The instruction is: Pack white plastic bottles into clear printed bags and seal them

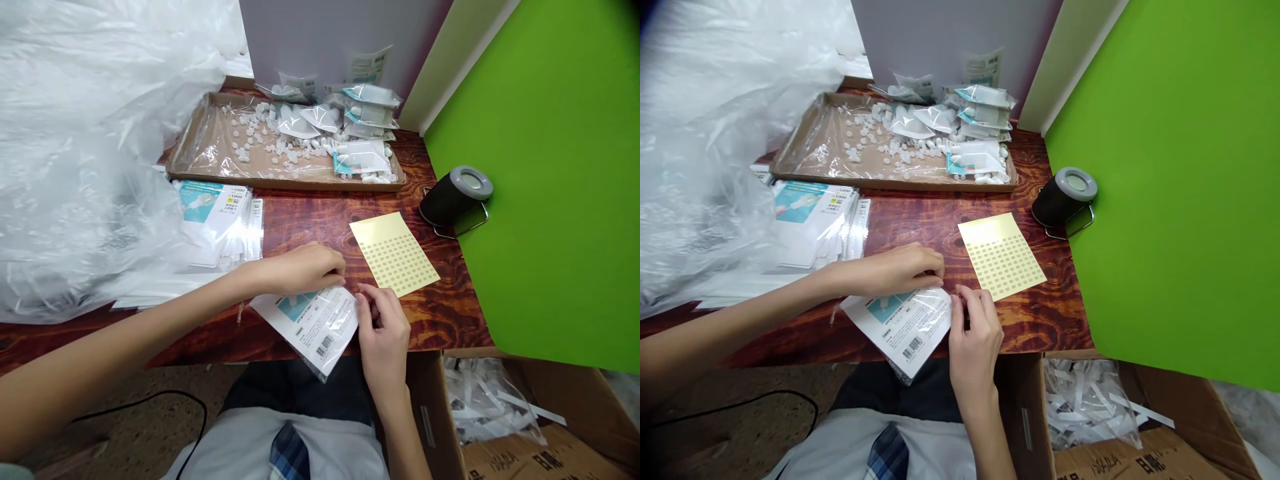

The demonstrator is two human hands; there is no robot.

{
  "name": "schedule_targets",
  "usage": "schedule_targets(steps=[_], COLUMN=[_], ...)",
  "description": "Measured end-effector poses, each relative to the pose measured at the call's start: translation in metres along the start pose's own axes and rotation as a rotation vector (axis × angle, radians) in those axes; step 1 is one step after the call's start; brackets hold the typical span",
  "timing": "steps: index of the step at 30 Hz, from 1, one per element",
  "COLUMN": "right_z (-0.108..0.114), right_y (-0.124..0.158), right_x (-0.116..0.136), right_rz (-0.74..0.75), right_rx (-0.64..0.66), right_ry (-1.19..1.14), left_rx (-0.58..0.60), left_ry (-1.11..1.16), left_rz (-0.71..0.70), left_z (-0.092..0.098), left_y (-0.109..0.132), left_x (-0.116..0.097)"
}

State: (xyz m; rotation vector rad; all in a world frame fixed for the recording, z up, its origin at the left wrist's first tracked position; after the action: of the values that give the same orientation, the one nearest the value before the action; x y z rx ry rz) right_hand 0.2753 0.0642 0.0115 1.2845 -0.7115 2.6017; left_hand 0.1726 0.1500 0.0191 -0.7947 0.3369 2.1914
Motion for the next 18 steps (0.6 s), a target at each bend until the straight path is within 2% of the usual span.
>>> schedule_targets(steps=[3,5,9,13,18], right_z=[0.012,0.02,0.022,0.016,0.014], right_y=[0.006,0.016,0.046,0.061,0.07], right_x=[0.005,0.015,0.033,0.027,0.03], right_rz=[0.059,0.185,0.465,0.493,0.502], right_rx=[-0.099,-0.13,-0.003,0.129,0.16], right_ry=[0.011,0.027,0.103,0.154,0.13], left_rx=[-0.049,-0.073,-0.086,-0.107,-0.123], left_ry=[-0.003,0.001,0.027,0.036,0.046], left_rz=[0.029,0.03,-0.017,-0.027,-0.019], left_z=[0.001,0.001,-0.002,-0.003,-0.004], left_y=[0.001,0.002,0.004,0.005,0.005], left_x=[0.004,0.005,0.002,0.003,0.005])
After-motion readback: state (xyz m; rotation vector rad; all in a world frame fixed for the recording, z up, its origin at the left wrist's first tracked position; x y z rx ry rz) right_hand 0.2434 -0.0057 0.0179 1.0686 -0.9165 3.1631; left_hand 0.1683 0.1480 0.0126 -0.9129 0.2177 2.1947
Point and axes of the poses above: each hand's wrist, its own y-axis away from the middle knuckle, its own z-axis out of the back of the hand, x = y × z, the point moved 9 cm from there along -y, towards the middle knuckle, and after that the axes turned 10 degrees about -x, right-handed, at the moved point
